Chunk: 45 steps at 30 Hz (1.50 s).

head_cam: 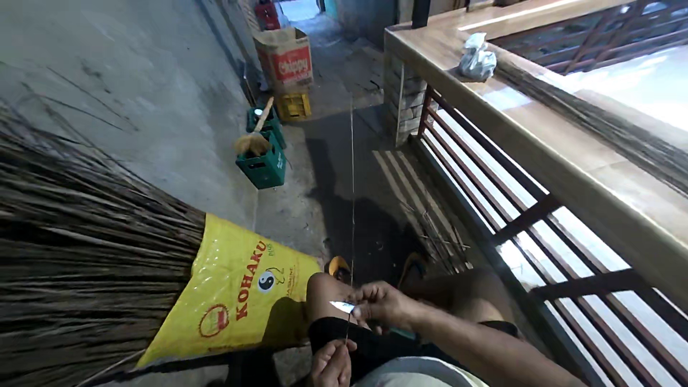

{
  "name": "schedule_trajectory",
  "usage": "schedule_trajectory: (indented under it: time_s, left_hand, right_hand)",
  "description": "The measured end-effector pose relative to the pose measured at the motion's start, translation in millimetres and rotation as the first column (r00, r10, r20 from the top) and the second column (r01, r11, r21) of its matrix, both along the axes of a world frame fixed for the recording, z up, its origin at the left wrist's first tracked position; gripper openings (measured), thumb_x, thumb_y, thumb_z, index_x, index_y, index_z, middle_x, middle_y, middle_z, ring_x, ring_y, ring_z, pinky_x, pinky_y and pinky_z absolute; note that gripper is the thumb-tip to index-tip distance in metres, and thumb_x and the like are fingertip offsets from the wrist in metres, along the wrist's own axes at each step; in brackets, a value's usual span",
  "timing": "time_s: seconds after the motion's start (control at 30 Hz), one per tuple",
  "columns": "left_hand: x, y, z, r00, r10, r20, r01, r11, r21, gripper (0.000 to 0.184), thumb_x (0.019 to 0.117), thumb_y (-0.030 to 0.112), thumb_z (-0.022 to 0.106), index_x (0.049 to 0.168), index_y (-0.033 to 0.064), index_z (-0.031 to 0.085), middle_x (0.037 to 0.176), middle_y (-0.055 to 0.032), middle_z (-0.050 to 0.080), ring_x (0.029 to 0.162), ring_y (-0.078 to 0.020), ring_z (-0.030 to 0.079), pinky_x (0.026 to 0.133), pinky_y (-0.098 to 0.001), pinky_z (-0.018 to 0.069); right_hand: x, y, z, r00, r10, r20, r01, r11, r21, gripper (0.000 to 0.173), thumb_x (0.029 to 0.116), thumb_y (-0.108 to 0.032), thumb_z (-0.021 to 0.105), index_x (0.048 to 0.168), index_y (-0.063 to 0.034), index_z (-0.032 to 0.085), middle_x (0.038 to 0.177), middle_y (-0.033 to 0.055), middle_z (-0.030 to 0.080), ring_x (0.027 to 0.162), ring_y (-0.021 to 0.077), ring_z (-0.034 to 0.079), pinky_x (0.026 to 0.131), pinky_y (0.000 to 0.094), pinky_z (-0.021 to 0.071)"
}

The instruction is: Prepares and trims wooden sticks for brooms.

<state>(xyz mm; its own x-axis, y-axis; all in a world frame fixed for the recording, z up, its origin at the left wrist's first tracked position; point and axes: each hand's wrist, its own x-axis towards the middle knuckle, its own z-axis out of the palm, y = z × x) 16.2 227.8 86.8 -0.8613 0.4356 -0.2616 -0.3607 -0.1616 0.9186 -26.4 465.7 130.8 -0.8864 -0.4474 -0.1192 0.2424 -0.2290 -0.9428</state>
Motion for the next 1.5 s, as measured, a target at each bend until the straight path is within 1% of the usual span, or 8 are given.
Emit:
schedule_trajectory:
  time_s: [0.2,0.5,0.83,1.1,1.23,1.4,1.43,1.5]
  left_hand:
    - [0,-8,-4,0.999,-0.037,-0.014,0.036,0.998,-0.054,0.031,0.1020,0.006,0.040,0.109,0.0067,0.070,0.056,0.0123,0.051,0.045,0.0034,0.043,0.044,-0.0142,0.0381]
    - [-8,-18,-13,0.999,-0.053,-0.014,0.051,0.992,-0.117,0.030,0.1007,0.005,0.043,0.106,0.0085,0.072,0.056,0.0136,0.050,0.046,0.0042,0.043,0.045,-0.0141,0.0373]
    - [-7,-50,-46,0.992,0.088,0.090,-0.062,0.964,-0.260,0.031,0.1051,0.007,0.037,0.116,0.0018,0.065,0.059,0.0100,0.047,0.046,0.0014,0.041,0.044,-0.0151,0.0369]
    - [-68,51,-45,0.967,0.114,-0.227,-0.180,0.937,-0.298,0.030,0.1056,0.017,0.042,0.114,-0.0024,0.063,0.096,-0.0031,0.069,0.062,-0.0013,0.056,0.051,-0.0169,0.0439]
    - [-98,96,-44,0.960,0.093,-0.264,-0.172,0.939,-0.296,0.029,0.1073,0.011,0.040,0.111,-0.0096,0.060,0.097,-0.0065,0.062,0.089,-0.0029,0.058,0.085,-0.0230,0.0502]
    - [-125,127,-52,0.961,0.177,-0.214,-0.247,0.895,-0.370,0.039,0.1104,0.018,0.037,0.131,-0.0105,0.054,0.123,-0.0199,0.061,0.111,-0.0148,0.059,0.101,-0.0335,0.0482]
    - [-132,131,-53,0.964,0.195,-0.182,-0.251,0.897,-0.365,0.040,0.1104,0.020,0.037,0.133,-0.0096,0.053,0.124,-0.0192,0.061,0.110,-0.0145,0.059,0.099,-0.0330,0.0487]
    - [-149,138,-60,0.963,0.225,-0.148,-0.263,0.905,-0.335,0.033,0.1105,0.021,0.035,0.118,-0.0024,0.057,0.090,-0.0040,0.061,0.074,-0.0053,0.060,0.067,-0.0219,0.0539]
  right_hand:
    - [-35,51,14,0.953,-0.296,0.071,0.295,0.955,0.018,0.022,0.1030,-0.012,0.057,0.122,-0.0022,0.064,0.079,-0.0011,0.066,0.052,0.0035,0.053,0.045,0.0184,0.0451]
    - [-36,51,9,0.935,-0.318,0.156,0.323,0.946,-0.005,0.018,0.1027,-0.011,0.057,0.118,-0.0035,0.063,0.079,-0.0007,0.066,0.051,0.0031,0.052,0.045,0.0180,0.0436]
    - [-89,137,-16,0.373,-0.884,0.282,0.914,0.402,0.051,0.019,0.1085,-0.020,0.051,0.122,-0.0078,0.057,0.080,0.0029,0.061,0.052,0.0080,0.053,0.044,0.0212,0.0462]
    - [-48,15,-40,0.614,-0.700,0.365,0.765,0.642,-0.054,0.023,0.1086,-0.007,0.044,0.127,0.0068,0.048,0.098,0.0134,0.071,0.082,0.0187,0.072,0.077,0.0340,0.0614]
    - [-64,-12,-51,0.615,-0.728,0.302,0.767,0.641,-0.016,0.020,0.1069,-0.007,0.047,0.121,0.0067,0.052,0.100,0.0102,0.071,0.085,0.0110,0.068,0.079,0.0273,0.0560]
    - [-86,0,-64,0.666,-0.713,0.220,0.732,0.682,-0.004,0.023,0.1068,-0.008,0.047,0.122,0.0079,0.052,0.107,0.0134,0.070,0.093,0.0129,0.068,0.085,0.0295,0.0565]
    - [-86,13,-63,0.707,-0.690,0.153,0.692,0.720,0.050,0.028,0.1068,-0.011,0.048,0.126,0.0090,0.054,0.110,0.0130,0.068,0.096,0.0132,0.067,0.088,0.0305,0.0559]
    - [-82,56,-66,0.714,-0.700,0.020,0.685,0.705,0.185,0.033,0.1060,-0.016,0.051,0.127,0.0067,0.061,0.117,0.0140,0.069,0.102,0.0169,0.068,0.093,0.0357,0.0573]
